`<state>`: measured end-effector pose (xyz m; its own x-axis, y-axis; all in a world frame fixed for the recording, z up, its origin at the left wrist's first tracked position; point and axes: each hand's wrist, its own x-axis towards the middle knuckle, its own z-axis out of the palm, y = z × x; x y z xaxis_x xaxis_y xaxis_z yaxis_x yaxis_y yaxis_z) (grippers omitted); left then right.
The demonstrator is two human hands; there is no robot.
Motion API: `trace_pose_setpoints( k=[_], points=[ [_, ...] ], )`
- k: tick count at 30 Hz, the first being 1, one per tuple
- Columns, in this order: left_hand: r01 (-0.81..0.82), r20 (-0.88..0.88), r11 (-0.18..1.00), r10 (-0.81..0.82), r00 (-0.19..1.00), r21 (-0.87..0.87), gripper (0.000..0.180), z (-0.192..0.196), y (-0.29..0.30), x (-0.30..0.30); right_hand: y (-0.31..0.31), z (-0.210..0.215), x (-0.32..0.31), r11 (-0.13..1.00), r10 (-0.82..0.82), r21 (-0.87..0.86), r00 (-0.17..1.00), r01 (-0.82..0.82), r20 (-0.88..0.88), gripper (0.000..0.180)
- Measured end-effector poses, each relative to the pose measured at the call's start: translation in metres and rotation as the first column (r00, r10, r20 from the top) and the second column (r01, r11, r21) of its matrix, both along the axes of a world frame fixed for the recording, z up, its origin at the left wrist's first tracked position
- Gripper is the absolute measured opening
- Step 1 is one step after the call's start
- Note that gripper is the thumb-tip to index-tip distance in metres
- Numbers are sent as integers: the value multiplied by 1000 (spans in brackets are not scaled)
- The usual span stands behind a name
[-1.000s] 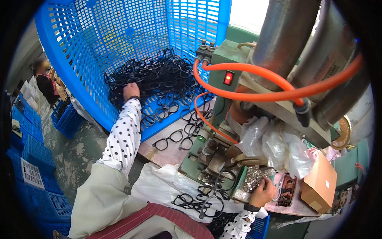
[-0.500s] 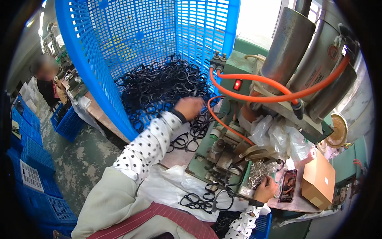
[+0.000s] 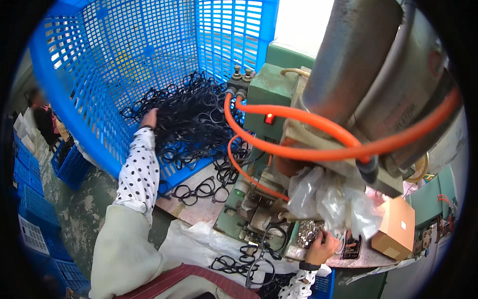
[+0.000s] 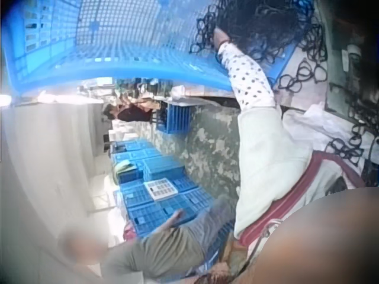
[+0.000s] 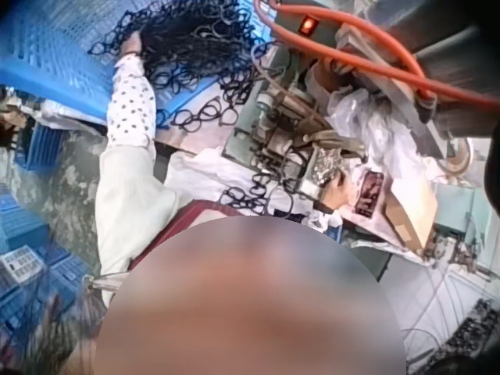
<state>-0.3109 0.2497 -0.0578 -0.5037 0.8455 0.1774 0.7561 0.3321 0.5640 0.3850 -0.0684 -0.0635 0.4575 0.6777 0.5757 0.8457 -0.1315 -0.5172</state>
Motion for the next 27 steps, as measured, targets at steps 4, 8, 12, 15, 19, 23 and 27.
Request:
trace_pose_setpoints(
  k=[4, 8, 12, 15, 19, 23, 27],
  points=[
    [560, -362, 737, -439, 822, 378, 33, -20, 0, 172, 3, 6, -6, 999, 28, 26, 1000, -28, 13, 8],
    [606, -526, 715, -385, 758, 350, 31, -16, -47, 266, 7, -1, 4, 1000, 18, 12, 997, -19, 71, 7],
    [613, -104, 757, -607, 788, 224, 51, -13, -99, 269, 10, -13, 12, 999, -38, 19, 997, 37, 74, 8],
    [667, -200, 737, -673, 712, -104, 39, 14, -142, 255, 9, -8, 4, 1000, -21, 16, 998, 20, 54, 9],
    [655, -508, 754, -584, 634, -50, 29, 57, -205, 243, 10, -12, 8, 998, -68, 7, 989, 68, 130, 10],
    [224, 159, 792, -373, 914, 568, 26, -35, -245, 195, 4, -7, 6, 997, 47, 48, 993, -52, 109, 6],
    [233, 61, 791, -323, 945, 566, 31, -66, -252, 209, 8, -1, 5, 997, 45, 58, 997, -41, -67, 11]
  ],
)
